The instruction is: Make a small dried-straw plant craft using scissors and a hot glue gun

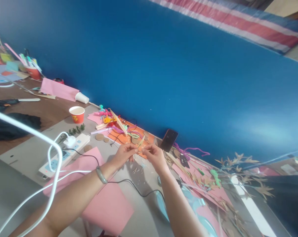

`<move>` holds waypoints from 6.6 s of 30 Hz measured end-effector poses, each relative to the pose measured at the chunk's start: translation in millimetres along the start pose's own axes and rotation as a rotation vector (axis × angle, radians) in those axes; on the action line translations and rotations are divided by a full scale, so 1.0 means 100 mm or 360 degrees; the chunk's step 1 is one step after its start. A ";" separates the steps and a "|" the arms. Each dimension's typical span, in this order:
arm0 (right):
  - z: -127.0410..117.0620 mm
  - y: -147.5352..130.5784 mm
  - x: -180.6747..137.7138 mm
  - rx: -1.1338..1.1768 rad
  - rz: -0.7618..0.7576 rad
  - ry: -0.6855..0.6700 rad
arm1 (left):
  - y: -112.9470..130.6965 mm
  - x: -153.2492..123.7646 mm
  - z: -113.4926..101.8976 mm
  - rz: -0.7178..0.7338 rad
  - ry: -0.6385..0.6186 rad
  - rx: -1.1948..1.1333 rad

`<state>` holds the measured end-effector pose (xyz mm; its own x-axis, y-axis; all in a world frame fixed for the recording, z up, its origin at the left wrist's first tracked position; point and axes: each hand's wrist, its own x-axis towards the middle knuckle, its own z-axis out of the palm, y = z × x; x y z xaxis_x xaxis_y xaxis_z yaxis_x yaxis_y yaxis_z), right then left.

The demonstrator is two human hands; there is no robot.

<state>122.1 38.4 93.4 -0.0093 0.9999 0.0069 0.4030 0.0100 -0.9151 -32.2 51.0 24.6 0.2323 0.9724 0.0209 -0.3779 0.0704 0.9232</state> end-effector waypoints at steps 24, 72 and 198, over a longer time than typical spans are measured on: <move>0.07 0.10 0.05 0.0063 0.0082 0.0166 | -0.08 0.04 -0.02 0.0046 -0.0004 -0.0006; 0.25 0.20 -0.03 0.0566 0.0041 0.0165 | -0.03 0.03 -0.04 -0.0078 -0.0084 -0.0248; -0.10 -0.01 -0.26 -0.1542 -0.1254 0.0275 | 0.08 -0.04 0.02 -0.0152 -0.0121 0.0097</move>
<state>131.3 12.7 98.7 -0.4618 0.7078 0.5345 0.8476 0.5297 0.0310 -34.8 47.2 32.3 0.3329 0.9421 -0.0414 -0.2960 0.1461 0.9439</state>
